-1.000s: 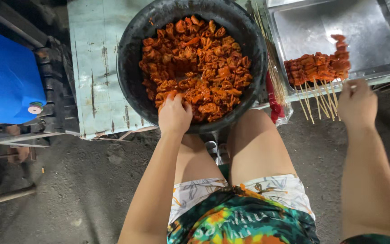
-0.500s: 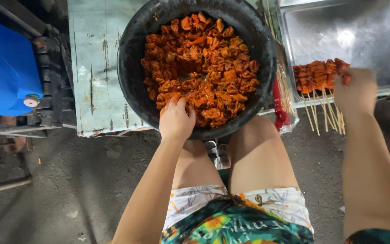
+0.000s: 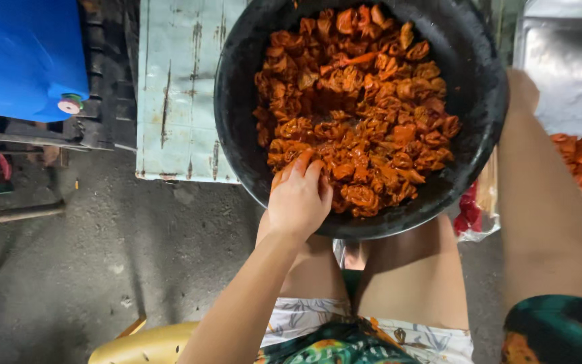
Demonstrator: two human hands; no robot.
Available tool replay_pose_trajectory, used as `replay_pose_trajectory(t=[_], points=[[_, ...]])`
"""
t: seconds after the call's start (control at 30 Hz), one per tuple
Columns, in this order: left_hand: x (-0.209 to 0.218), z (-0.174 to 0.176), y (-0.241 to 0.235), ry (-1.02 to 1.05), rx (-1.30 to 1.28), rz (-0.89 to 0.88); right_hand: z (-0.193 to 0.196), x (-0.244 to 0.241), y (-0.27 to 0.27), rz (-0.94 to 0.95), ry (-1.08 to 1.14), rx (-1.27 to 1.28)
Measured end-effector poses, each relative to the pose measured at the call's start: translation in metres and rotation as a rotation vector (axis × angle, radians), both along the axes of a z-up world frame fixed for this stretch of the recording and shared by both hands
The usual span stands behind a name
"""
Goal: The person skewers pieces of marinated food from a large black bowl onto wooden sticks by hand and places the finished skewers onto a metal tray.
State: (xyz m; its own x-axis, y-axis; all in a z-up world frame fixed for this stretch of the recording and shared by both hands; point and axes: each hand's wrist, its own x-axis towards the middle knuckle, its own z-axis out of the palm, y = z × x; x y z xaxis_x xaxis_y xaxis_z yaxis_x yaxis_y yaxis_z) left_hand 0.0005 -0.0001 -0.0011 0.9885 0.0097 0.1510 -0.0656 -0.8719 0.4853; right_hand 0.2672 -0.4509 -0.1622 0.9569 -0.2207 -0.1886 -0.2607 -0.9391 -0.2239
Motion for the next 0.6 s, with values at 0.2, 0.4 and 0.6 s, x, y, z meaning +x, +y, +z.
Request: replay_pose_trajectory(t=[0.2, 0.4, 0.6], points=[[0.0, -0.004, 0.0, 0.001, -0.001, -0.012, 0.003, 0.01, -0.021, -0.113, 0.0, 0.097], [0.0, 0.002, -0.001, 0.012, 0.005, -0.006, 0.022, 0.013, -0.022, -0.054, -0.177, 0.122], [0.005, 0.012, 0.0, 0.059, -0.039, -0.047, 0.078, -0.039, -0.025, -0.131, -0.481, 0.413]])
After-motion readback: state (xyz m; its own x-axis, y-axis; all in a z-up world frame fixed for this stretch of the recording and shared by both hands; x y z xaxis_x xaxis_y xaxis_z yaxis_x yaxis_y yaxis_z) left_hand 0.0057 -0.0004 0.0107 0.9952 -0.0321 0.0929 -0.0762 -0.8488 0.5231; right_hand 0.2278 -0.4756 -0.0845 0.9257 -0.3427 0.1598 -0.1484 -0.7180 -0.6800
